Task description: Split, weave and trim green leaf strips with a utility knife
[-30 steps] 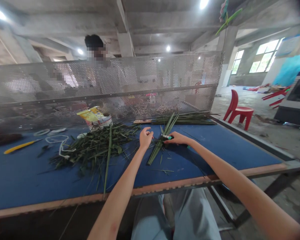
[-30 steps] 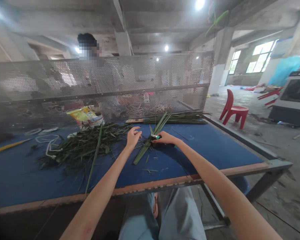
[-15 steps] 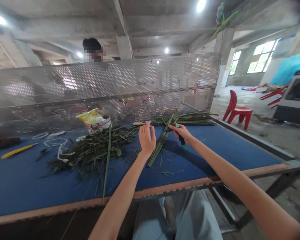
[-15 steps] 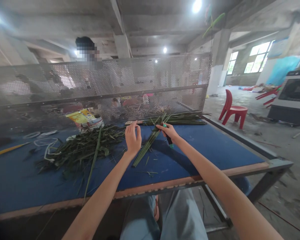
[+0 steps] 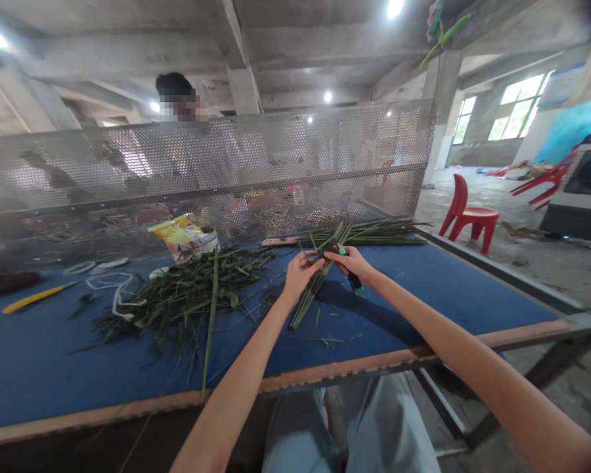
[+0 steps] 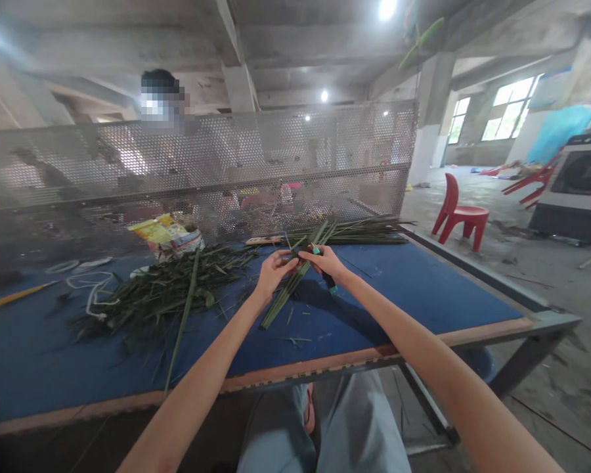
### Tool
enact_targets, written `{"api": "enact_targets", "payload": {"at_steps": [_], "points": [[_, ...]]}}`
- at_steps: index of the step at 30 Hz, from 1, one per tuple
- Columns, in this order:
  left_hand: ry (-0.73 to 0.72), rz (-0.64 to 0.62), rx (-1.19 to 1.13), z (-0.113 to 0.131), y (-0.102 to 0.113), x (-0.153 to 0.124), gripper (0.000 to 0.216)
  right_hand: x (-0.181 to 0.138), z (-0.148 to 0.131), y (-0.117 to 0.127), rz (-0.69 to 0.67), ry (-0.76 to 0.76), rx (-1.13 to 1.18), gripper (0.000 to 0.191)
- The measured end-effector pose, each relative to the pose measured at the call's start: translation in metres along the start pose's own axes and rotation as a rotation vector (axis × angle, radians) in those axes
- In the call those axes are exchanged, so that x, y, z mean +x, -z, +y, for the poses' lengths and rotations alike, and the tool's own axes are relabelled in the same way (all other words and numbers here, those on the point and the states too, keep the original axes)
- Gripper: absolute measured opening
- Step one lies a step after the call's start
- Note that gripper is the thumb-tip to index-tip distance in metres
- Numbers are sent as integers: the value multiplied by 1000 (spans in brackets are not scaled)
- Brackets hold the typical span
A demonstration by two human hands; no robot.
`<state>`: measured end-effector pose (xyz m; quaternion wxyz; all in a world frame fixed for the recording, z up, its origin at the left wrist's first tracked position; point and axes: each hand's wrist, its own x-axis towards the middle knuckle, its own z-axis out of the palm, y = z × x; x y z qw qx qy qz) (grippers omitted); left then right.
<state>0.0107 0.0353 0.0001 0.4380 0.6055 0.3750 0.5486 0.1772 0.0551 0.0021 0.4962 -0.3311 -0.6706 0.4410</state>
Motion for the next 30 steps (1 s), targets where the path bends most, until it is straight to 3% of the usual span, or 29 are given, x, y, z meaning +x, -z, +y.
{"api": "enact_targets", "payload": {"at_steps": [4, 8, 14, 20, 24, 30], "points": [[146, 1, -130, -2, 3, 4, 36, 1, 0, 0, 28, -26, 60, 37], [274, -111, -244, -2, 10, 5, 27, 4, 0, 7, 70, -54, 242, 35], [471, -182, -282, 5, 20, 5, 15, 9, 2, 23, 129, -52, 348, 36], [560, -281, -335, 7, 26, 4, 17, 10, 4, 26, 107, -34, 384, 36], [566, -314, -317, 11, 26, 0, 16, 8, 1, 23, 88, -40, 358, 31], [364, -358, -259, 11, 19, -1, 21, 5, -1, 16, 23, -52, 274, 33]]}}
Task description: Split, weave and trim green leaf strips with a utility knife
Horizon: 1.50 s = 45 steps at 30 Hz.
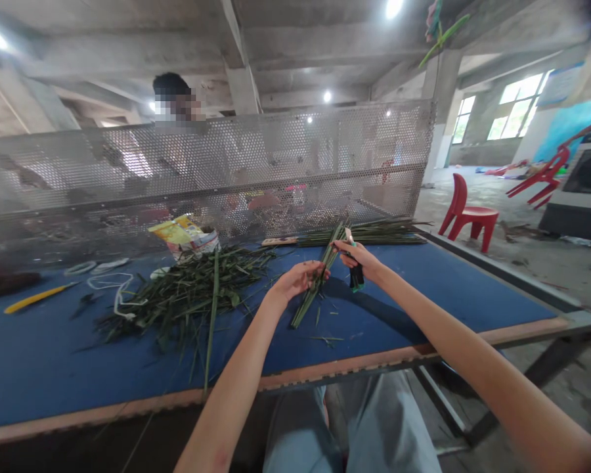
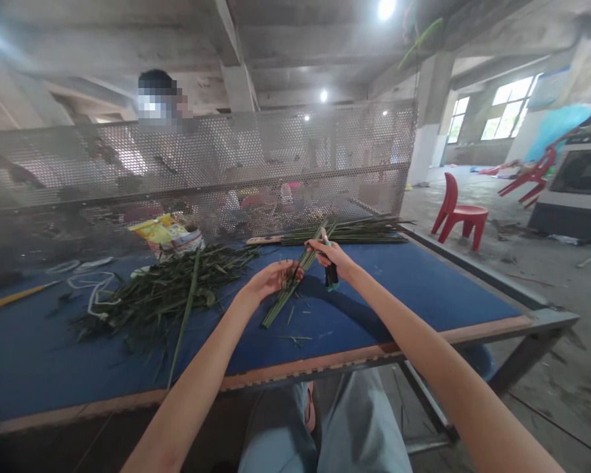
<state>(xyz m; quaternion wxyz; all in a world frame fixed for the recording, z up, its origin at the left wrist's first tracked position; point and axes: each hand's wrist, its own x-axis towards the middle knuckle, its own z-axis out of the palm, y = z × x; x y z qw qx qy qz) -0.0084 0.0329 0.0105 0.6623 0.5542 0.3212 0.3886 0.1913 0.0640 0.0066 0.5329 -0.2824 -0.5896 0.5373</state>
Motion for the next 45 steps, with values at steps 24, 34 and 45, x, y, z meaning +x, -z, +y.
{"api": "enact_targets", "payload": {"at_steps": [24, 34, 45], "points": [[-160, 243, 215, -7, -8, 7, 41, -2, 3, -9, 79, 17, -16, 34], [-152, 179, 267, -8, -11, 4, 38, -2, 2, -8, 33, 42, -55, 30], [-90, 165, 147, -7, -8, 7, 34, -2, 2, -7, 28, 39, -59, 32]]}}
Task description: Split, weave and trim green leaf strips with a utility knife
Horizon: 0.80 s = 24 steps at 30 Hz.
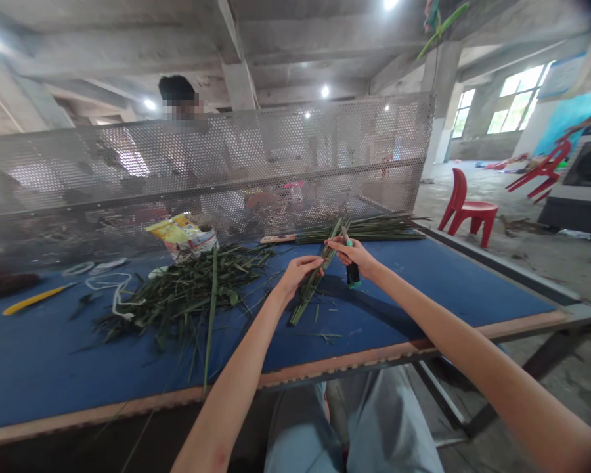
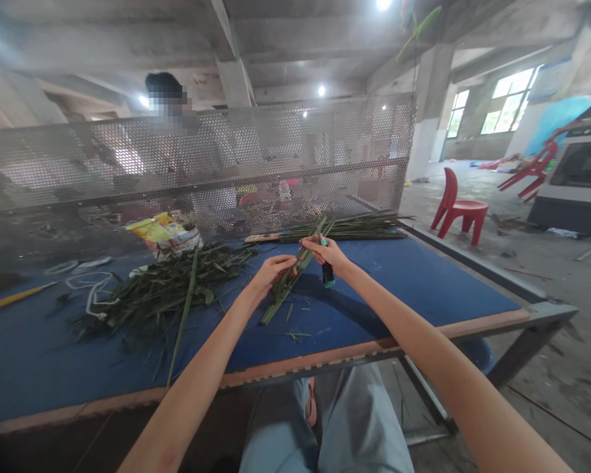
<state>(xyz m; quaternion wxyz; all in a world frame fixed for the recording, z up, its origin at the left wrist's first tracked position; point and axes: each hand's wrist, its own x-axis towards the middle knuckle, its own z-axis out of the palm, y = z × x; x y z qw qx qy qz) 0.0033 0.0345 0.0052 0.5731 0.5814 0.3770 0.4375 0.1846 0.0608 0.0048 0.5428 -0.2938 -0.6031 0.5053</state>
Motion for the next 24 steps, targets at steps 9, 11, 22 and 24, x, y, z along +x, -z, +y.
{"api": "enact_targets", "payload": {"at_steps": [9, 11, 22, 24], "points": [[28, -13, -25, 11, -6, -7, 23, 1, 1, 3, -42, 2, -31, 37], [25, -13, -26, 10, -6, -6, 23, 1, 1, 3, -51, 8, -45, 37], [-25, -12, -12, 1, -5, 0, 30, -8, -12, -9, -70, 13, -143, 38], [-55, 17, 28, 1, -7, 0, 28, -9, -15, -11, -57, 17, -174, 39]]}}
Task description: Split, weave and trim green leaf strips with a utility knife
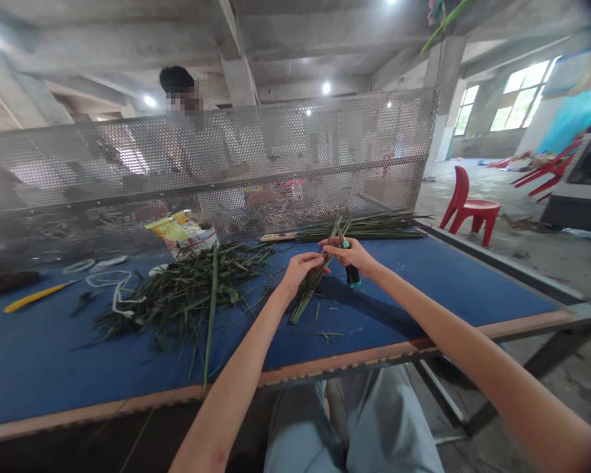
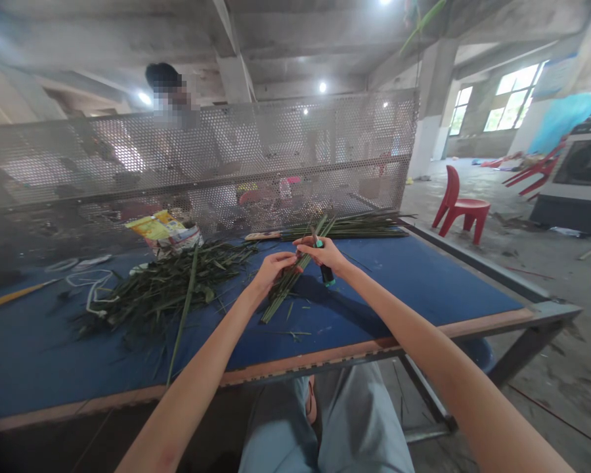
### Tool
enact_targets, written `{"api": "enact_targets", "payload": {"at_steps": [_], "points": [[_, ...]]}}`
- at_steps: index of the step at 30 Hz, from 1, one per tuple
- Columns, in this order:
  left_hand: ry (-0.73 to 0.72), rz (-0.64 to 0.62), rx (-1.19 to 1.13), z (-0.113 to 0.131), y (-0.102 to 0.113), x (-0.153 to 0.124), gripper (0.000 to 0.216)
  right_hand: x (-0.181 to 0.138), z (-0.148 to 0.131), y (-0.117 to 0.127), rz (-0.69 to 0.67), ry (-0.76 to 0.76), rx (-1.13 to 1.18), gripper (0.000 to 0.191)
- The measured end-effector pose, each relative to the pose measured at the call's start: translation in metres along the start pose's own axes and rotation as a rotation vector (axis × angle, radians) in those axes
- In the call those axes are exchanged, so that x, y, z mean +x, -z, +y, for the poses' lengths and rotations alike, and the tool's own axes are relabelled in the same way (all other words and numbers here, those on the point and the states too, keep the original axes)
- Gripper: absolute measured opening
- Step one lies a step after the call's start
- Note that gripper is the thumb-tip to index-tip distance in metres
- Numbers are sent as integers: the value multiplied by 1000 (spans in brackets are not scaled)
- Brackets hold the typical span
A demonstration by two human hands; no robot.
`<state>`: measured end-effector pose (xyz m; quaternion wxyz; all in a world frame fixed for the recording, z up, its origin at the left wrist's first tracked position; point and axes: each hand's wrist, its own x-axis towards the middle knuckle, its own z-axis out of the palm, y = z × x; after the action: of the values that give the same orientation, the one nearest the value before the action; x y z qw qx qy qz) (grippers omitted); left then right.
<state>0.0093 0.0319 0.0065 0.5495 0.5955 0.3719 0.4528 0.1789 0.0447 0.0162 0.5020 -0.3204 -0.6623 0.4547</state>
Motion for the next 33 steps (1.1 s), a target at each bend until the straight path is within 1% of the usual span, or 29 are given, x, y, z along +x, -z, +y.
{"api": "enact_targets", "payload": {"at_steps": [5, 11, 13, 15, 17, 19, 21, 24, 27, 30, 33], "points": [[-135, 103, 133, 0, -5, 0, 16, -1, 0, -1, 7, 29, -90, 37], [-141, 116, 207, 1, -4, 0, 16, 1, 5, -1, 66, 41, -98, 36], [-163, 135, 237, 1, -2, 0, 16, 2, 6, -4, 102, 102, -131, 33], [-197, 149, 276, 0, 0, 1, 16, 0, 7, -7, 143, 203, -200, 28], [-222, 158, 306, -2, 2, 1, 16, -3, 9, -10, 196, 294, -316, 24], [-221, 168, 315, -5, 4, 0, 15, -8, 11, -12, 226, 363, -486, 24], [-215, 175, 307, -7, 5, 0, 16, -13, 14, -14, 202, 435, -672, 23], [-260, 174, 311, -9, 7, 0, 18, -19, 16, -17, 127, 506, -879, 32], [-303, 225, 334, -10, 11, 1, 16, -22, 17, -21, 75, 515, -1024, 41], [-282, 281, 343, -11, 16, 3, 17, -25, 18, -25, 15, 509, -1145, 48], [-255, 294, 319, -12, 18, 5, 19, -26, 19, -29, -27, 497, -1228, 53]]}}
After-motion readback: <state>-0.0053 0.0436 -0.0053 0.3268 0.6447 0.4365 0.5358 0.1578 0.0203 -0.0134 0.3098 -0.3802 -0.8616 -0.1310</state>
